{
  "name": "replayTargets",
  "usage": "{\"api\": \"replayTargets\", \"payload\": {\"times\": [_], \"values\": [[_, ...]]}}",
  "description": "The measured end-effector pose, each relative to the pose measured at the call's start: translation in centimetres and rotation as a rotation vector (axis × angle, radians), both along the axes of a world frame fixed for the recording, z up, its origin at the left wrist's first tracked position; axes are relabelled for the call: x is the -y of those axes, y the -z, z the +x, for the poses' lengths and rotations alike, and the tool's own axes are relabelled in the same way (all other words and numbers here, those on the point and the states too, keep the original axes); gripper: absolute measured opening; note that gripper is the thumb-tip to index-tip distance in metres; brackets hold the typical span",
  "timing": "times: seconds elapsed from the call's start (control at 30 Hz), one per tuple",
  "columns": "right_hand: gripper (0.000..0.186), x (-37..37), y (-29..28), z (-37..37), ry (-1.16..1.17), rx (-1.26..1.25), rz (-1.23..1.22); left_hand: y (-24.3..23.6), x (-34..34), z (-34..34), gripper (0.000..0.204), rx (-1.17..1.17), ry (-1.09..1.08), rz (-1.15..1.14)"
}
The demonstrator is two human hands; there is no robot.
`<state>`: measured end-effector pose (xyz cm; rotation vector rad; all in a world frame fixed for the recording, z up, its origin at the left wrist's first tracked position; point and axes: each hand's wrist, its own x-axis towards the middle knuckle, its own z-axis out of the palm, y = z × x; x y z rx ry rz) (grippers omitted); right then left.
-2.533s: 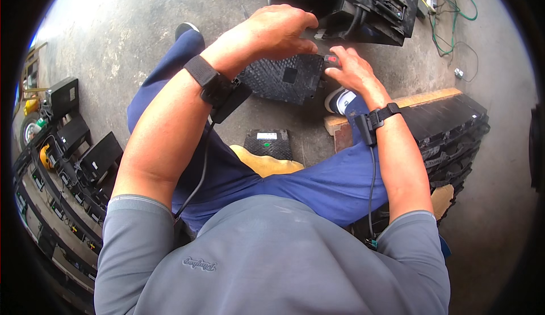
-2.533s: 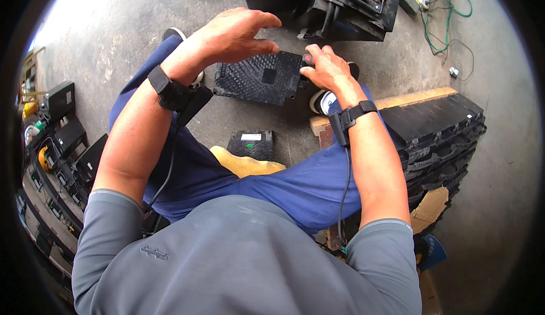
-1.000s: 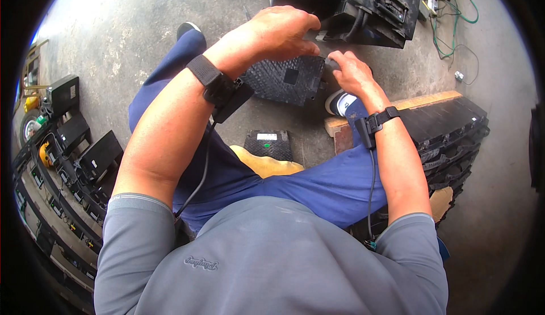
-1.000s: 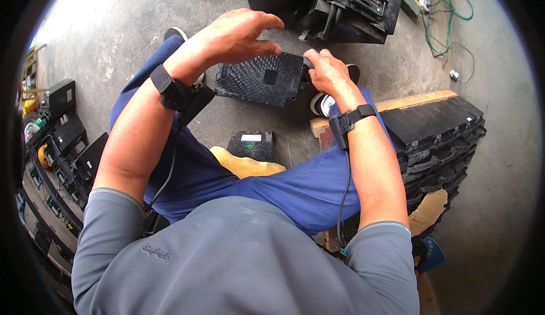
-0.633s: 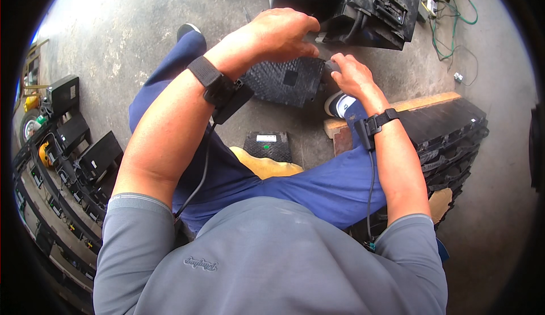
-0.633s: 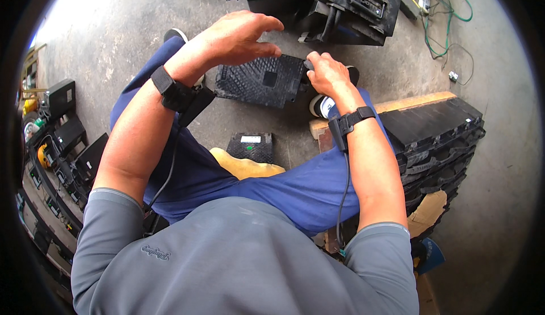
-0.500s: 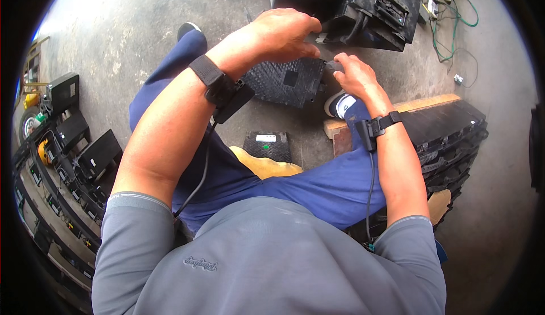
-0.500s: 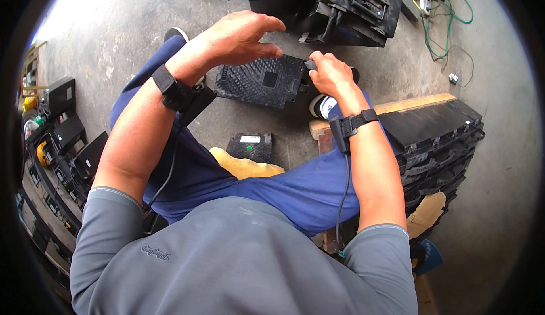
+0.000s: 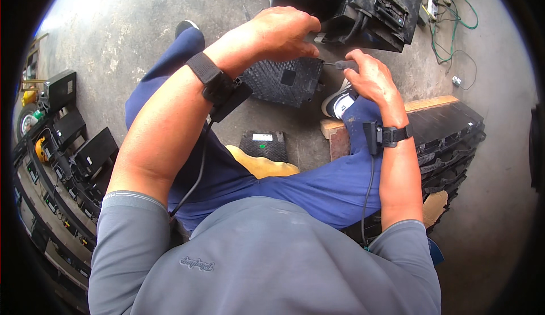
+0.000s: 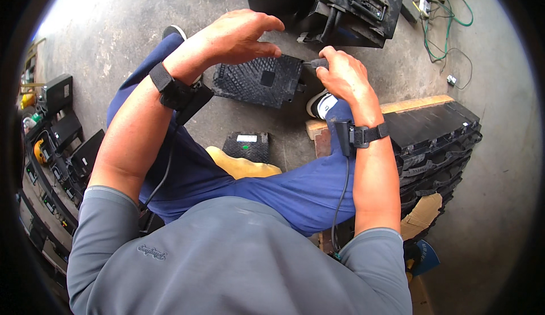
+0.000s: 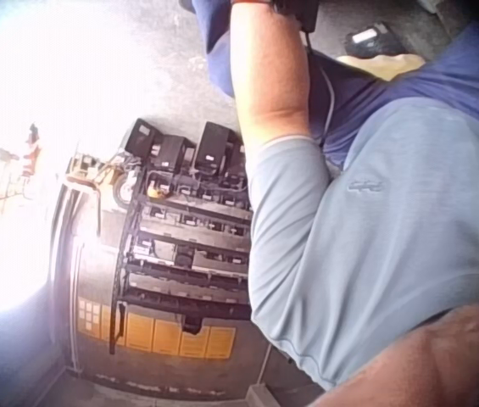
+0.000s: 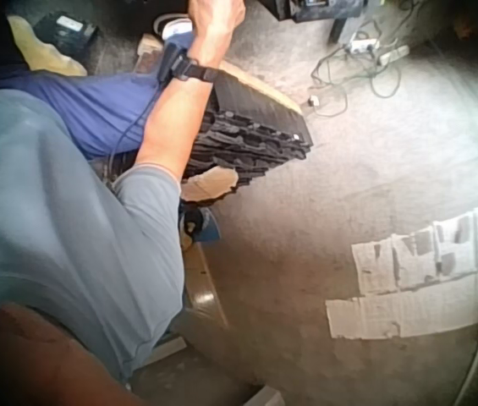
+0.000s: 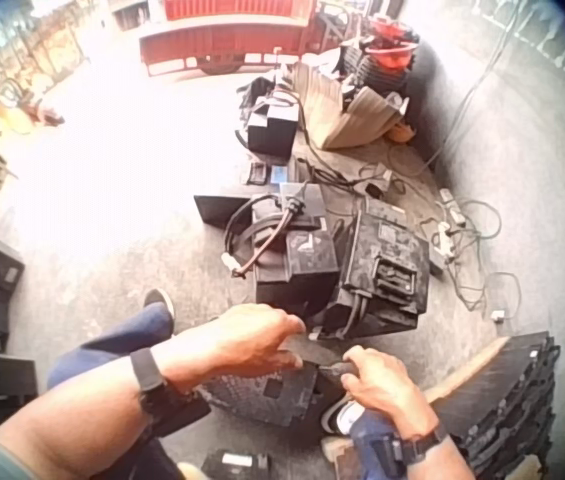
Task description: Inspecting, cleaning, and repairing electrical battery packs in a workshop.
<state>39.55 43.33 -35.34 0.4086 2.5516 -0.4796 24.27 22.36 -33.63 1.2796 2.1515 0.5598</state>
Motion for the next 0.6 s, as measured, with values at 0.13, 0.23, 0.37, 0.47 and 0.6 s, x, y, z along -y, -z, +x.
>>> {"api": "replayTargets", "payload": {"times": [0.13,0.23,0.37,0.47,0.6], "values": [[0.036,-0.3,-0.4,0.1,0.005,-0.034,-0.005,0.1,0.0,0.1,0.049,-0.006,0.004,0.011],[0.036,-0.4,-0.2,0.1,0.031,-0.025,-0.032,0.1,0.0,0.0,0.049,-0.006,0.008,0.004],[0.035,-0.2,0.9,0.3,0.014,-0.002,-0.047,0.1,-0.1,0.1,0.050,-0.003,0.003,0.020],[0.035,-0.1,2.2,0.7,-0.017,-0.007,-0.049,0.1,0.0,0.2,0.050,-0.003,0.000,0.021],[0.037,0.3,4.1,1.4,-0.056,0.000,-0.013,0.1,0.0,0.2,0.050,-0.002,-0.001,0.021]]}}
